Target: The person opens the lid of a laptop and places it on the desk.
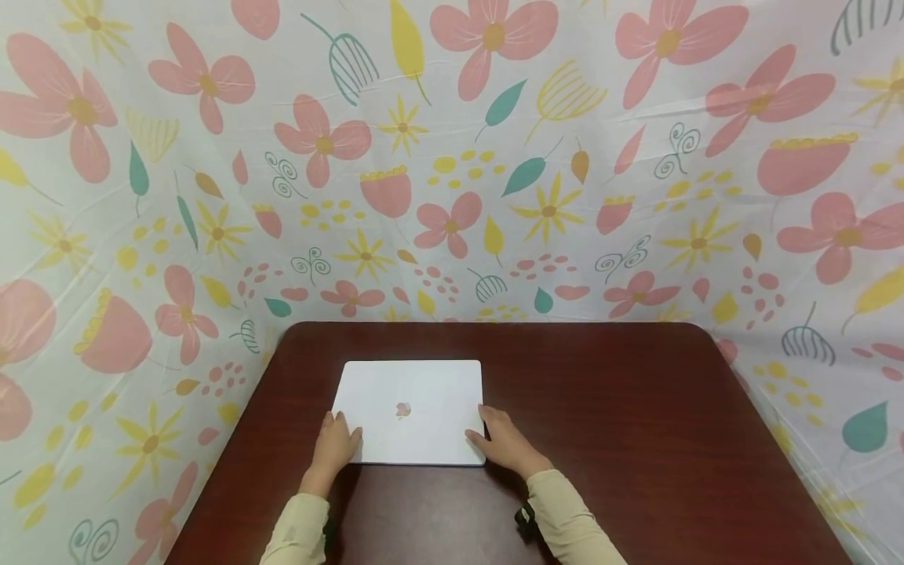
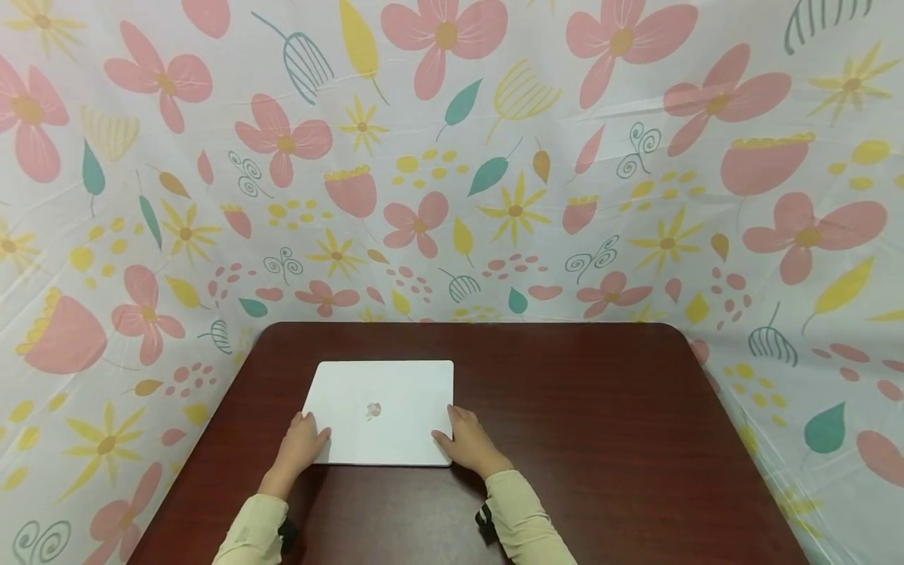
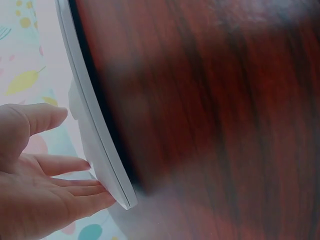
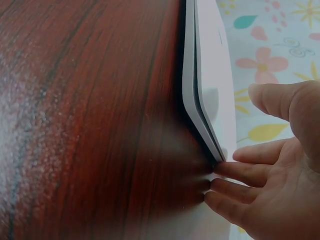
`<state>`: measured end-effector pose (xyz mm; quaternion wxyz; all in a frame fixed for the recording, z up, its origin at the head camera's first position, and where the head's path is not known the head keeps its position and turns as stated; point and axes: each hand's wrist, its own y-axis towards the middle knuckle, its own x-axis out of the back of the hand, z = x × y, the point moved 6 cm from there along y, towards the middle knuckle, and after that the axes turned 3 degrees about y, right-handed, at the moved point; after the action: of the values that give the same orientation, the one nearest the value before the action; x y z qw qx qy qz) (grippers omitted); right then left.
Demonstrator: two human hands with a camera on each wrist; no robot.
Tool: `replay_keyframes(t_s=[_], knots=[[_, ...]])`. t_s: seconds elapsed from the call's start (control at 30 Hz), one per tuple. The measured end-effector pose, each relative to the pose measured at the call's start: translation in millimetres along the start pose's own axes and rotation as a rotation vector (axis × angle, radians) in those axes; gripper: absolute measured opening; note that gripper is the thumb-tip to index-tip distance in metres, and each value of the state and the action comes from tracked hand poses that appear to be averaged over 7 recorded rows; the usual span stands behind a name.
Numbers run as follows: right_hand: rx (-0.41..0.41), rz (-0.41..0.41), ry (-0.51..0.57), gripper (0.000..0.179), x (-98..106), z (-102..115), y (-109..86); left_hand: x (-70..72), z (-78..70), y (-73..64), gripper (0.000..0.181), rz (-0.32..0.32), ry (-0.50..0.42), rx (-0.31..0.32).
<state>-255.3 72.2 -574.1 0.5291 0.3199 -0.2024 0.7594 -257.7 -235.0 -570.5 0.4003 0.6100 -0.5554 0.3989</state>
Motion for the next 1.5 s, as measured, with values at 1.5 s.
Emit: replay_keyframes(t_s=[1.5], knots=[[-0.161, -0.181, -0.081, 0.053, 27, -21, -15.8, -10.0, -39.6, 0.9, 0.048, 0.056, -0.12, -0.056]])
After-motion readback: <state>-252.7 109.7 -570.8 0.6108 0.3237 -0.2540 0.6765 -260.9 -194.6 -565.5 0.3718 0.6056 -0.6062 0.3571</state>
